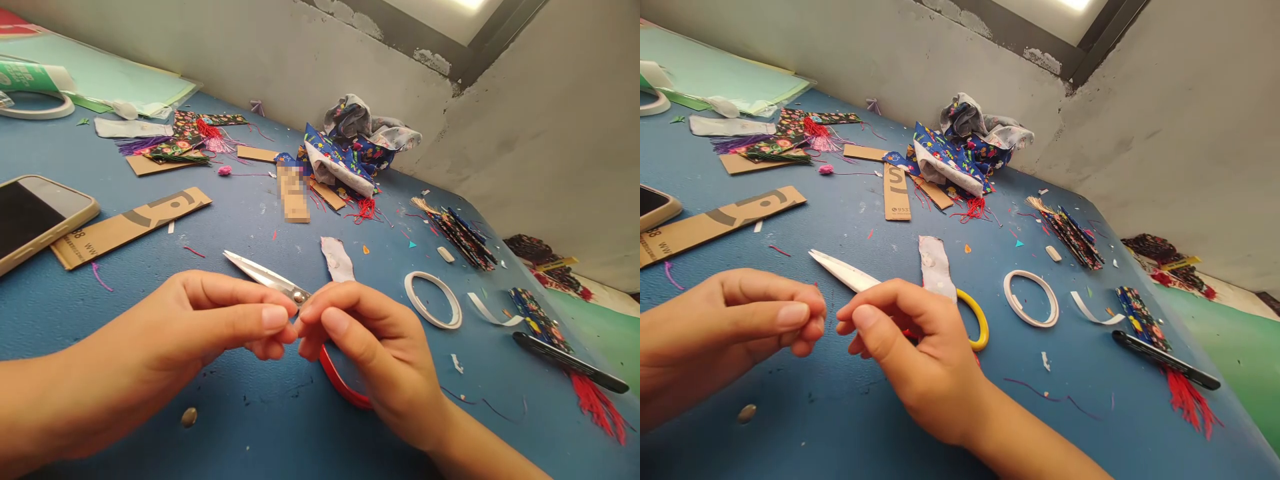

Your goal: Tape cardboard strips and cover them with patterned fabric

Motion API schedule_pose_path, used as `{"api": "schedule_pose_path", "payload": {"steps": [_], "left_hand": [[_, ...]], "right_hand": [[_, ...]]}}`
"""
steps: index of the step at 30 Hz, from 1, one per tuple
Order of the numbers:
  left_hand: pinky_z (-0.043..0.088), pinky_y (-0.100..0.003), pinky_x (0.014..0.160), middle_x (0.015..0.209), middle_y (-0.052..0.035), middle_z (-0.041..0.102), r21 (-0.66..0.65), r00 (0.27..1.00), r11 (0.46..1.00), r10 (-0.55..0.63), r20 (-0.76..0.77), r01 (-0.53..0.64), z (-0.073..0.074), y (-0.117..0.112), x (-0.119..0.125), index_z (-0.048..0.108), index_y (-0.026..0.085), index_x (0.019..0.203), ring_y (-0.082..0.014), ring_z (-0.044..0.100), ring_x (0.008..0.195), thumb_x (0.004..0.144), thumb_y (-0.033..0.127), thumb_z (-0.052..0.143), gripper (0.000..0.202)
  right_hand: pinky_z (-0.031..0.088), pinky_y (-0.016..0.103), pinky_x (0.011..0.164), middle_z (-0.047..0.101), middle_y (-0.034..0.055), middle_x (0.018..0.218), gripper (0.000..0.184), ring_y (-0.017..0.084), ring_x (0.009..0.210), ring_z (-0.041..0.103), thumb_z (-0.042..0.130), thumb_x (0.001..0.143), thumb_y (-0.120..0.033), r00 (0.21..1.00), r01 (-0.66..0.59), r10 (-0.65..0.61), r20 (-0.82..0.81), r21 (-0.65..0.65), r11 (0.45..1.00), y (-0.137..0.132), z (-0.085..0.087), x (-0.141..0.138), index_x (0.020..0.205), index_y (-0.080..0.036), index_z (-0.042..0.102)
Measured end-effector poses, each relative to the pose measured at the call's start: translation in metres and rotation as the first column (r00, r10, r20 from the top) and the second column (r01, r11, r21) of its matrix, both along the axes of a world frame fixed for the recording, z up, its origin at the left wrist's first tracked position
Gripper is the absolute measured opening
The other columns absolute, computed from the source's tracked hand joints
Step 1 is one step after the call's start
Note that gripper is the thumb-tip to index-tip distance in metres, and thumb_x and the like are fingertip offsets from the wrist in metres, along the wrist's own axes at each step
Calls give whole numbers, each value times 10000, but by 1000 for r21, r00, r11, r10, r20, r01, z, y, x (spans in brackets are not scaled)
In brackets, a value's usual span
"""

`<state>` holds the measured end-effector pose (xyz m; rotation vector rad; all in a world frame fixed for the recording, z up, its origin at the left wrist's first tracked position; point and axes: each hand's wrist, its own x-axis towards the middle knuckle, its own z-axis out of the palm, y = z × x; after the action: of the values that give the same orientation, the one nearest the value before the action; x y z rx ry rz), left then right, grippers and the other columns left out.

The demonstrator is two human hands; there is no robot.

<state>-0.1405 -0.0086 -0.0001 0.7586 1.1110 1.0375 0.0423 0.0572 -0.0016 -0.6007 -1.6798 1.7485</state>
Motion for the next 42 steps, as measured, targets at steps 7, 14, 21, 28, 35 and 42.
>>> {"api": "schedule_pose_path", "payload": {"steps": [7,14,21,28,35,42], "left_hand": [[513,-102,591,636,66,709,78,990,997,-12,-140,23,5,0,4,753,316,671,-105,648,640,718,336,726,58],[503,-115,579,639,80,706,257,923,966,84,-375,17,18,-6,8,747,309,673,-97,643,617,741,196,661,157],[504,-119,559,651,100,706,313,901,950,140,-410,-5,15,-7,10,735,328,691,-87,636,599,734,218,661,139],[490,-136,529,631,92,672,441,838,897,221,-498,25,8,-11,9,676,269,674,-80,602,541,668,202,716,79],[492,-159,561,619,72,667,397,849,917,185,-495,32,11,-11,12,675,264,647,-103,602,587,684,239,715,60],[436,-101,530,595,101,587,142,904,981,-64,-423,136,14,-5,7,643,261,658,-51,493,516,691,207,714,95]], "right_hand": [[488,161,585,668,-37,716,84,68,622,587,650,815,-169,991,-123,109,-75,-226,966,-3,0,-4,842,-239,687],[463,103,488,670,-36,645,42,33,522,574,691,795,-232,980,-184,106,-168,-562,806,-9,-1,-8,769,-210,717],[464,99,521,675,-46,669,45,29,545,565,677,810,-238,985,-163,106,-139,-517,840,-13,0,-4,796,-239,720],[441,121,538,627,-60,623,76,52,560,522,688,769,-181,998,47,-42,50,-107,993,-14,2,-6,778,-249,719],[471,137,567,655,-21,641,72,75,575,574,680,740,-100,988,113,-143,64,343,933,-13,1,-9,746,-169,697],[481,164,569,678,19,674,50,86,594,599,644,762,-73,983,77,-163,81,626,776,-7,0,-5,775,-119,658]]}}
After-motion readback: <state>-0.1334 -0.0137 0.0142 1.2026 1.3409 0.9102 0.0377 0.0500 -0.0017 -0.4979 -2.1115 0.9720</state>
